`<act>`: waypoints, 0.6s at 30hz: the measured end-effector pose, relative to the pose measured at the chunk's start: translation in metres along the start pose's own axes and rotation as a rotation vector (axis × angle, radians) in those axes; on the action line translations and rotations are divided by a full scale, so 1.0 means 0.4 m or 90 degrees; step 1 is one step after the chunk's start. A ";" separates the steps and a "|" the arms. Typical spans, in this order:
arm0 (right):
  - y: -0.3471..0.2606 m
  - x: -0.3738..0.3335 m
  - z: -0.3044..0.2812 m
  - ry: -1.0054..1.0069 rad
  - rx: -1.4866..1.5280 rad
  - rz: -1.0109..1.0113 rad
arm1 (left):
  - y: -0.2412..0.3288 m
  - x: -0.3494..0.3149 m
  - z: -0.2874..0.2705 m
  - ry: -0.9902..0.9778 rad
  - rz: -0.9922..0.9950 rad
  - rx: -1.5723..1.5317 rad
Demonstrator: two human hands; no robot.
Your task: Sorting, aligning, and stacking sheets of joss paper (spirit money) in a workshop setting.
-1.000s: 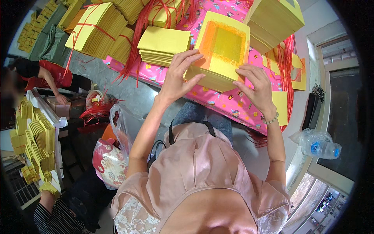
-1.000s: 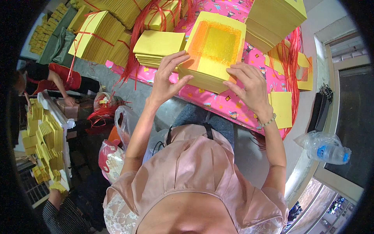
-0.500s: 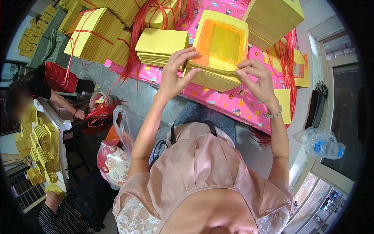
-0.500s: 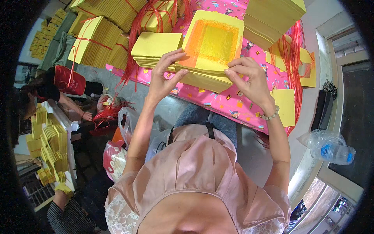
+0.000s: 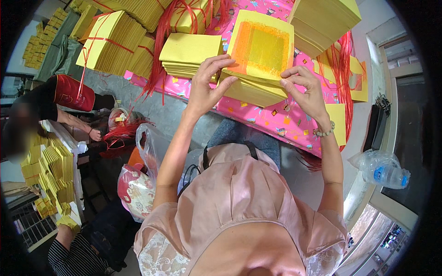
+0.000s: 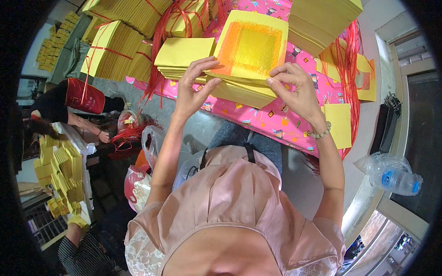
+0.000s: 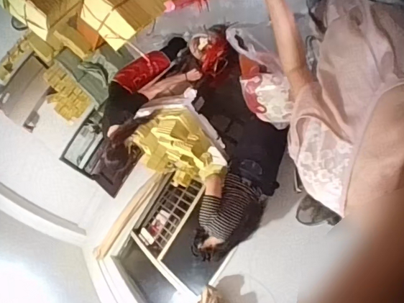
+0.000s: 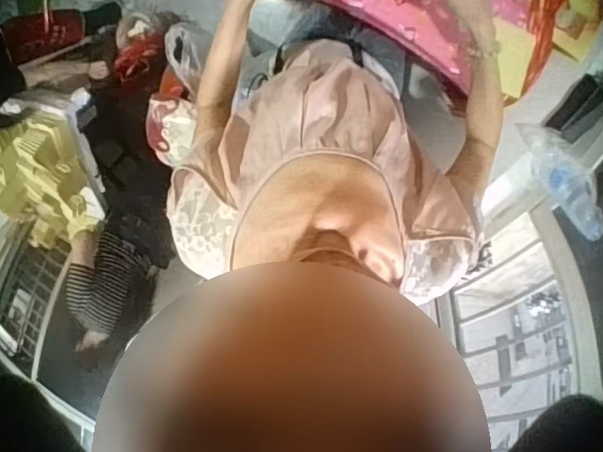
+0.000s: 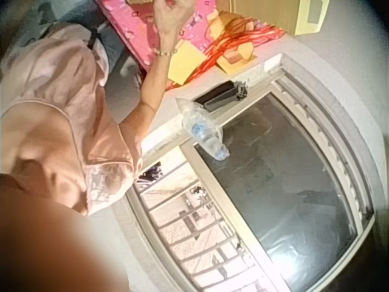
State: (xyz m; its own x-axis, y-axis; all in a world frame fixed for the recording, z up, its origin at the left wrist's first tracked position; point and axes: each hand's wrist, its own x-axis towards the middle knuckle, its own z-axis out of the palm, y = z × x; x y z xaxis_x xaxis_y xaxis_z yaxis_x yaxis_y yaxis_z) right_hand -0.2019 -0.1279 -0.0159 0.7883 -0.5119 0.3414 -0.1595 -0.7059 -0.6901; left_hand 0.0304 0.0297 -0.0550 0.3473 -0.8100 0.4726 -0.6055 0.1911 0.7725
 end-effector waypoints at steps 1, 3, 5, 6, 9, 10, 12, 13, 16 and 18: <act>0.001 0.001 0.000 0.001 0.001 0.000 | 0.000 0.002 0.000 -0.001 -0.002 -0.002; 0.002 -0.001 0.002 0.002 0.004 0.003 | 0.005 0.001 0.000 -0.002 -0.009 -0.002; 0.001 -0.002 0.002 0.002 0.006 0.008 | 0.006 -0.001 0.000 -0.003 -0.014 -0.001; 0.000 -0.002 0.002 0.002 0.006 0.012 | 0.002 -0.003 0.000 -0.004 -0.011 -0.003; -0.004 -0.002 0.002 0.011 -0.003 0.005 | 0.008 0.001 -0.007 -0.018 -0.002 0.005; -0.009 -0.003 0.001 0.014 -0.004 0.003 | 0.013 0.005 -0.011 -0.031 0.001 0.014; -0.021 -0.009 0.002 0.034 -0.066 -0.013 | 0.026 0.018 -0.015 -0.032 0.038 0.074; -0.024 -0.009 0.003 0.038 -0.069 -0.016 | 0.032 0.030 -0.017 -0.034 0.070 0.134; -0.028 -0.011 0.008 0.075 -0.121 -0.094 | 0.021 0.064 -0.020 -0.075 0.089 0.118; -0.025 -0.011 0.005 0.080 -0.147 -0.087 | 0.018 0.086 -0.026 -0.131 0.103 0.141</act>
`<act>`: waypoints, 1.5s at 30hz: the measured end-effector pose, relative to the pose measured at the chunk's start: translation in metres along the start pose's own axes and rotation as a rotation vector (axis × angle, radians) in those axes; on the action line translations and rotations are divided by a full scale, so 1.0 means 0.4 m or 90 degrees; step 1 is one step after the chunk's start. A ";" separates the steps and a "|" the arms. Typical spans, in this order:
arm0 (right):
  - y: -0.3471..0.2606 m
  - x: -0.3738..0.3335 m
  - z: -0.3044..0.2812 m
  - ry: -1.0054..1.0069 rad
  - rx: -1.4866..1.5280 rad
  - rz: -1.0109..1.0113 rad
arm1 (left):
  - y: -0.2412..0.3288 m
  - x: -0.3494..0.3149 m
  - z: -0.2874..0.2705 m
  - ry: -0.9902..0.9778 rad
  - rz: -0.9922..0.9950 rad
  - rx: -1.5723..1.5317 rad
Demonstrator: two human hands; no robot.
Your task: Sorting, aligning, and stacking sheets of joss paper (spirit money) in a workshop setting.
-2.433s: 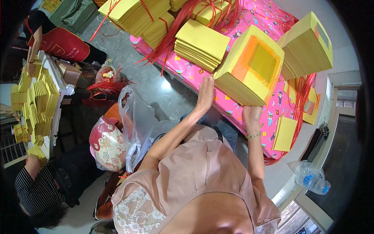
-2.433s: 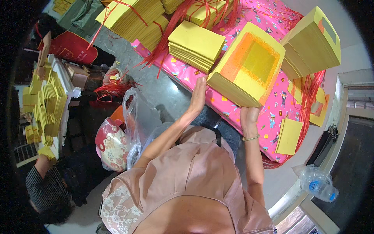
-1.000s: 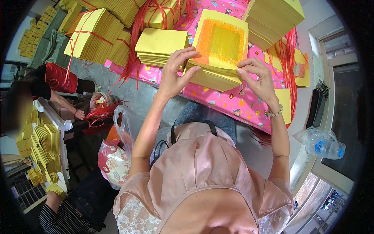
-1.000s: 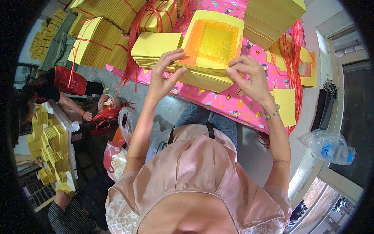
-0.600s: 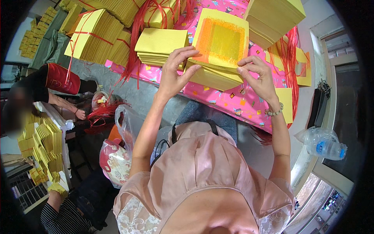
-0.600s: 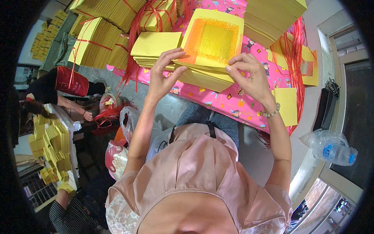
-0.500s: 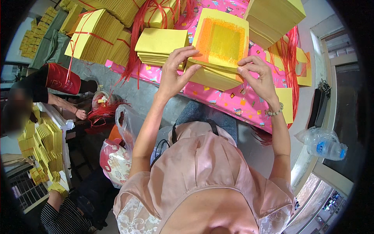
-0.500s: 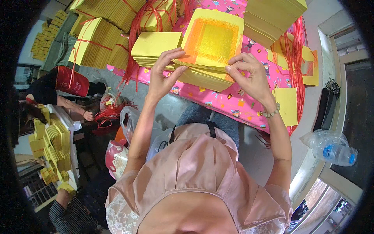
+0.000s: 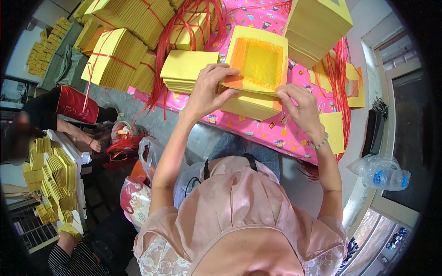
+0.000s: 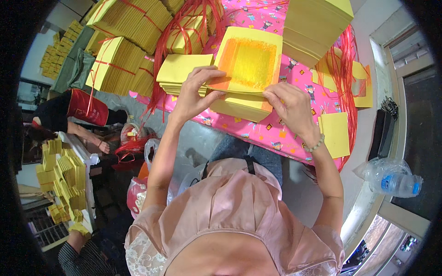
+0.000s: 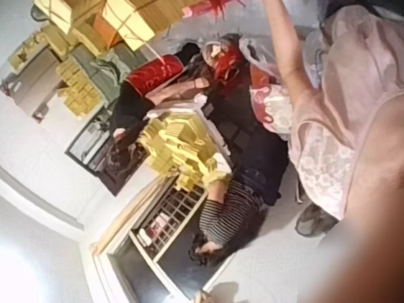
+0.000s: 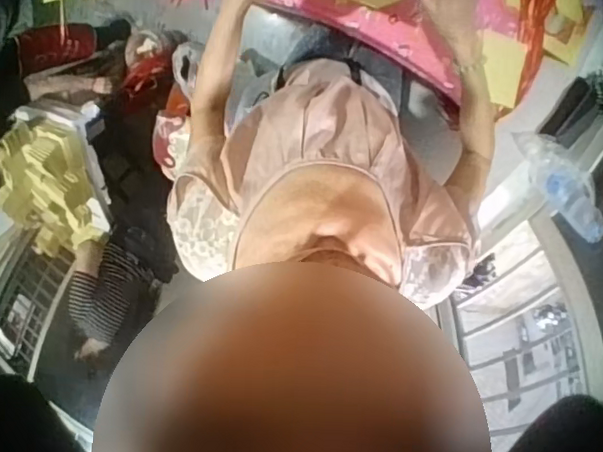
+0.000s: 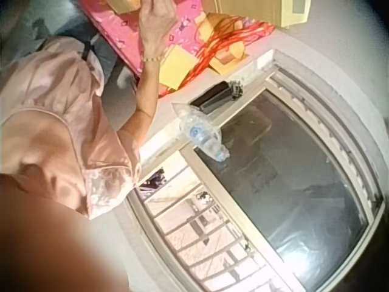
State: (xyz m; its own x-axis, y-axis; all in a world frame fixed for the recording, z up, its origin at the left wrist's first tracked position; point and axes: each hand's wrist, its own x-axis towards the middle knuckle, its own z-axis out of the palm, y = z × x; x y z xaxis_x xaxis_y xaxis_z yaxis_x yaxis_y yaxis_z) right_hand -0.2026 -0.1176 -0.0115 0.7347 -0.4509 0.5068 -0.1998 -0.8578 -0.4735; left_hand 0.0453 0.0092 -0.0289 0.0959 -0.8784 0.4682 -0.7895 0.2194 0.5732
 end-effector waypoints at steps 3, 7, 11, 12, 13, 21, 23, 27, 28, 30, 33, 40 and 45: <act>0.008 0.022 -0.005 0.010 0.004 0.034 | -0.003 0.032 -0.011 -0.024 -0.028 -0.014; 0.041 0.088 -0.017 0.046 0.067 0.124 | 0.016 0.076 0.006 0.160 -0.019 -0.078; 0.126 0.170 -0.019 0.070 0.131 0.187 | 0.051 0.112 0.023 0.321 0.128 0.134; 0.150 0.191 -0.021 0.039 0.118 0.215 | 0.047 0.116 0.030 0.295 0.164 0.139; 0.175 0.211 -0.023 0.008 0.105 0.242 | 0.048 0.120 0.037 0.296 0.168 0.141; 0.318 0.314 0.003 -0.088 0.096 0.217 | 0.049 0.192 0.088 -0.020 0.154 0.219; 0.338 0.329 0.006 -0.097 0.117 0.214 | 0.034 0.201 0.099 -0.050 0.123 0.273; 0.343 0.348 0.002 -0.140 0.012 0.181 | 0.013 0.208 0.108 -0.078 0.098 0.249; 0.335 0.353 0.004 -0.114 -0.020 0.149 | 0.011 0.208 0.106 -0.089 0.092 0.250; 0.325 0.373 0.000 -0.123 -0.019 0.145 | 0.011 0.209 0.106 -0.097 0.089 0.252; 0.331 0.402 0.015 -0.145 0.000 0.149 | 0.012 0.211 0.113 -0.106 0.079 0.248; 0.310 0.435 0.083 -0.269 0.053 0.157 | 0.006 0.213 0.115 -0.121 0.072 0.253; 0.304 0.431 0.082 -0.266 0.053 0.158 | 0.000 0.216 0.119 -0.117 0.084 0.241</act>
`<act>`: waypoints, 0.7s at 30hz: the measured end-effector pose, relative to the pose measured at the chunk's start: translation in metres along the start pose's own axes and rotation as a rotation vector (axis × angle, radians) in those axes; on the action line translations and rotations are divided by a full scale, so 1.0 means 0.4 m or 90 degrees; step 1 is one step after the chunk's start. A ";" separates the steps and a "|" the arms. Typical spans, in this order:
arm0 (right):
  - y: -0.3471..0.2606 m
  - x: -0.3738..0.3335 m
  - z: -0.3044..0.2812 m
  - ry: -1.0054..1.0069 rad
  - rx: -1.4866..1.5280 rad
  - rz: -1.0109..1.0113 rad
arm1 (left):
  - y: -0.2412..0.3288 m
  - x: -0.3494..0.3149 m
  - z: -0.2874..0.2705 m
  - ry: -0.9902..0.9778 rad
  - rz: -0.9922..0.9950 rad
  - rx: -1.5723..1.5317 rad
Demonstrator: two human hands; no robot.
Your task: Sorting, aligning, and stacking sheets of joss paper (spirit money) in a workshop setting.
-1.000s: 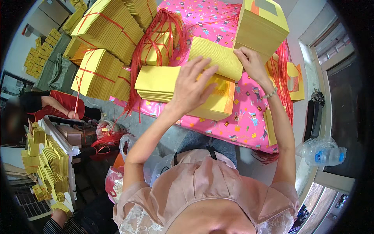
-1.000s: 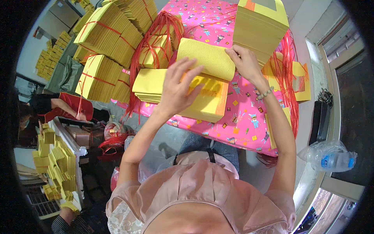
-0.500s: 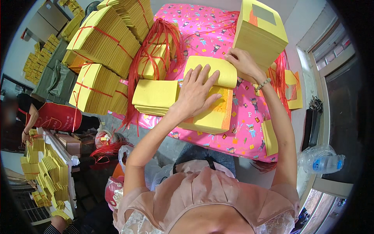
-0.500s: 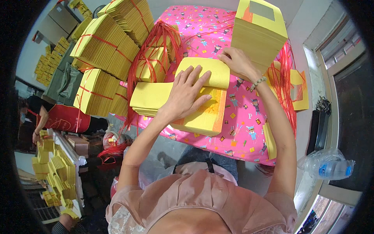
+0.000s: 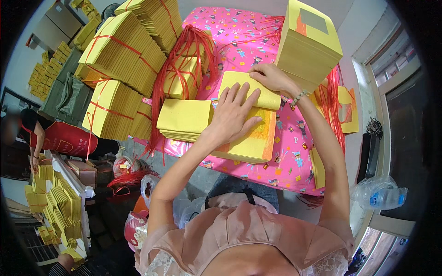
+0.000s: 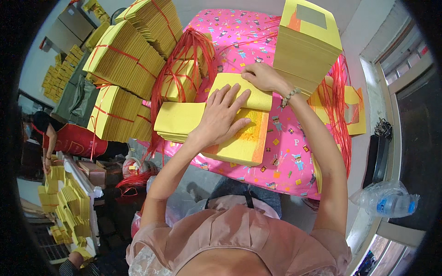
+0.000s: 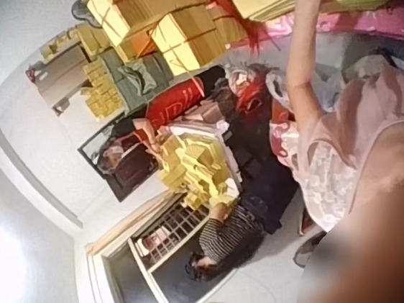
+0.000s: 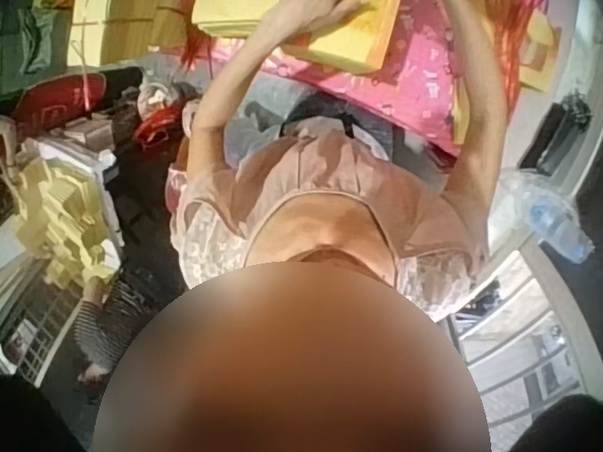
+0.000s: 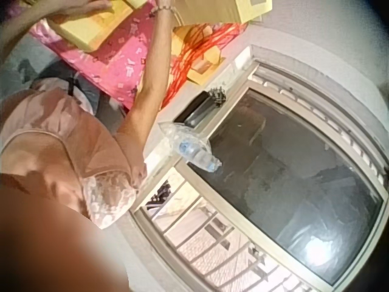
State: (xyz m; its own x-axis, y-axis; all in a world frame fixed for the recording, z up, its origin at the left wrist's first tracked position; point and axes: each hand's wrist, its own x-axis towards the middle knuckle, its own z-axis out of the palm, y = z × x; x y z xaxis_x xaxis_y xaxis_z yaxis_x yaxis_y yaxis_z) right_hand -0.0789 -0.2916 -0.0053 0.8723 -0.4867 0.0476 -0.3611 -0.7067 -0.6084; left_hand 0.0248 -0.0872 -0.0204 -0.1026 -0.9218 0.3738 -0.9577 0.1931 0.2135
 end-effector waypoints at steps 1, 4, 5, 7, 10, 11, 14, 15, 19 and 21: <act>0.002 -0.001 0.001 0.010 0.010 -0.007 | 0.001 0.001 -0.001 -0.003 -0.003 0.000; -0.006 0.000 -0.004 -0.003 -0.012 0.006 | 0.001 0.002 0.002 -0.007 -0.008 -0.003; -0.009 0.001 -0.005 -0.003 -0.011 0.006 | 0.000 0.002 0.003 -0.008 -0.010 -0.006; -0.016 0.003 -0.006 -0.013 -0.036 0.008 | -0.002 -0.001 0.003 -0.011 -0.012 -0.006; 0.005 0.005 0.002 0.006 -0.030 -0.018 | -0.003 0.000 0.008 -0.013 -0.008 -0.006; 0.009 0.007 0.004 0.005 -0.029 -0.017 | -0.005 0.001 0.011 -0.014 -0.008 -0.006; 0.014 0.009 0.008 0.015 -0.029 -0.027 | -0.008 0.001 0.015 -0.020 -0.007 -0.004; 0.012 0.008 0.008 0.015 -0.032 -0.025 | -0.008 -0.001 0.015 -0.020 -0.008 -0.004; 0.016 0.006 0.011 0.021 -0.037 -0.030 | -0.006 -0.002 0.018 -0.030 -0.012 0.000; 0.015 0.005 0.013 0.026 -0.039 -0.032 | -0.005 -0.003 0.019 -0.033 -0.013 0.002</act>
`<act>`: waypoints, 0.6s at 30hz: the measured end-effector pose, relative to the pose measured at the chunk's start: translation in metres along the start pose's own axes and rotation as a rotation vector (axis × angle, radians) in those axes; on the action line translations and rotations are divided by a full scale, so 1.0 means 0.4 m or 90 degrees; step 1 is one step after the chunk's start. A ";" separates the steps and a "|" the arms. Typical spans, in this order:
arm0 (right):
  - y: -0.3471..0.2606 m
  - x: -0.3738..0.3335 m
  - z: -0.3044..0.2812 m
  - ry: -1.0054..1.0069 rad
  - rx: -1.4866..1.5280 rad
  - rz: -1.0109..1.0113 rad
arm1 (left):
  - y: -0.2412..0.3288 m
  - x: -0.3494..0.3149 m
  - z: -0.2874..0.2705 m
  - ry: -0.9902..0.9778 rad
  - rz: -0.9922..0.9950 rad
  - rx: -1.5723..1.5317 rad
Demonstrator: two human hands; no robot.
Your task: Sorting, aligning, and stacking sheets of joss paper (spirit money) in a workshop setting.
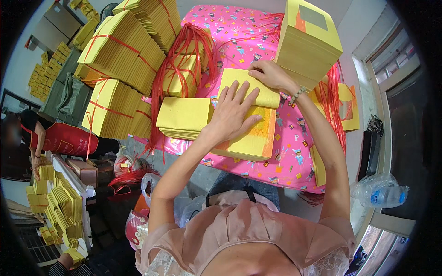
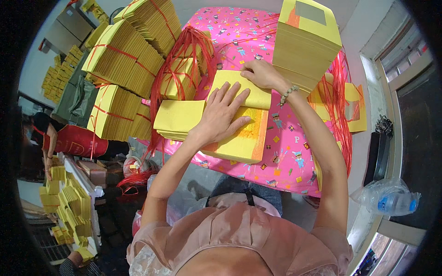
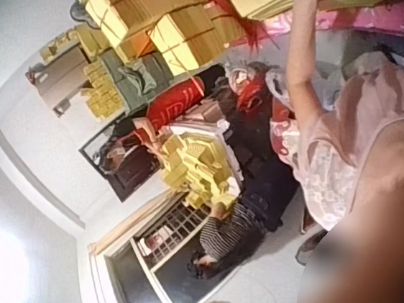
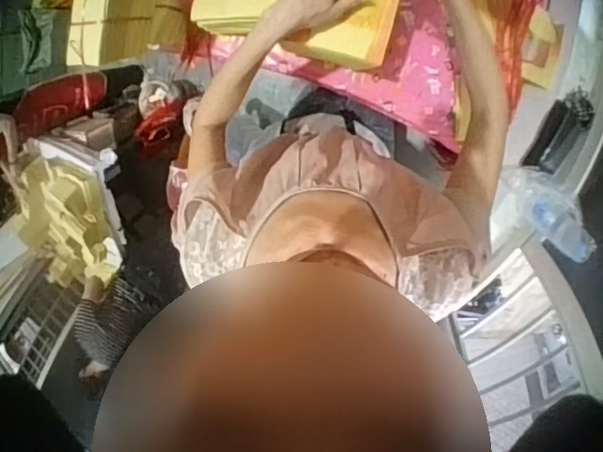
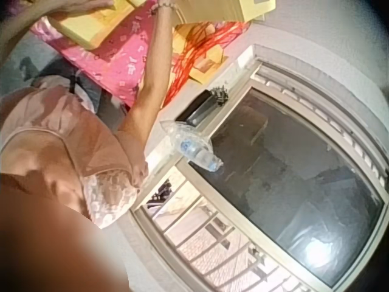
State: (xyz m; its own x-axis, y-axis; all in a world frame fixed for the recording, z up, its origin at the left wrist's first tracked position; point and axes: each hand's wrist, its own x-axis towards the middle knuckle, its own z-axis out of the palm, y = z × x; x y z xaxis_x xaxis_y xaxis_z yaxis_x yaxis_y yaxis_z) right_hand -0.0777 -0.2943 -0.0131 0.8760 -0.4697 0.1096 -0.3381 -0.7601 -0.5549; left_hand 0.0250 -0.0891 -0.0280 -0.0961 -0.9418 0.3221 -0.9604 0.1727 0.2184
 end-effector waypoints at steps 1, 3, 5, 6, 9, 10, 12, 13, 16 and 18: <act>0.000 0.000 0.001 0.005 -0.002 -0.002 | 0.000 -0.001 0.000 -0.003 -0.004 -0.003; -0.005 0.000 0.000 0.003 -0.008 -0.007 | 0.000 -0.004 0.000 -0.008 -0.008 -0.006; -0.006 0.000 0.000 0.002 -0.014 -0.009 | 0.000 -0.005 0.003 -0.005 -0.005 -0.003; -0.004 0.000 0.001 0.006 -0.012 -0.008 | 0.001 -0.005 0.003 -0.007 -0.004 -0.004; -0.011 0.002 0.004 0.005 -0.017 0.001 | 0.001 -0.008 0.001 -0.001 -0.001 -0.029; -0.015 0.001 0.002 0.000 -0.024 0.008 | -0.002 -0.008 0.004 -0.014 -0.008 -0.014; 0.001 -0.012 0.009 0.028 -0.049 -0.012 | 0.000 -0.004 0.011 -0.029 -0.006 -0.003; 0.011 -0.020 0.008 0.054 -0.075 -0.035 | 0.001 0.001 0.014 -0.034 -0.004 0.003; -0.049 -0.094 0.006 0.167 -0.117 -0.086 | -0.004 -0.005 0.012 -0.051 -0.013 0.006; -0.082 -0.177 0.020 0.167 -0.153 -0.114 | 0.000 -0.005 0.007 -0.059 -0.014 0.005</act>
State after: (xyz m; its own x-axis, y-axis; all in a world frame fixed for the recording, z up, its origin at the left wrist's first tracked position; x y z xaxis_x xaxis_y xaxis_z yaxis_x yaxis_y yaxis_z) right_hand -0.1257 -0.2326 -0.0093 0.8210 -0.3956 0.4116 -0.2860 -0.9090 -0.3031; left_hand 0.0246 -0.0881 -0.0312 -0.0986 -0.9682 0.2300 -0.9646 0.1498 0.2170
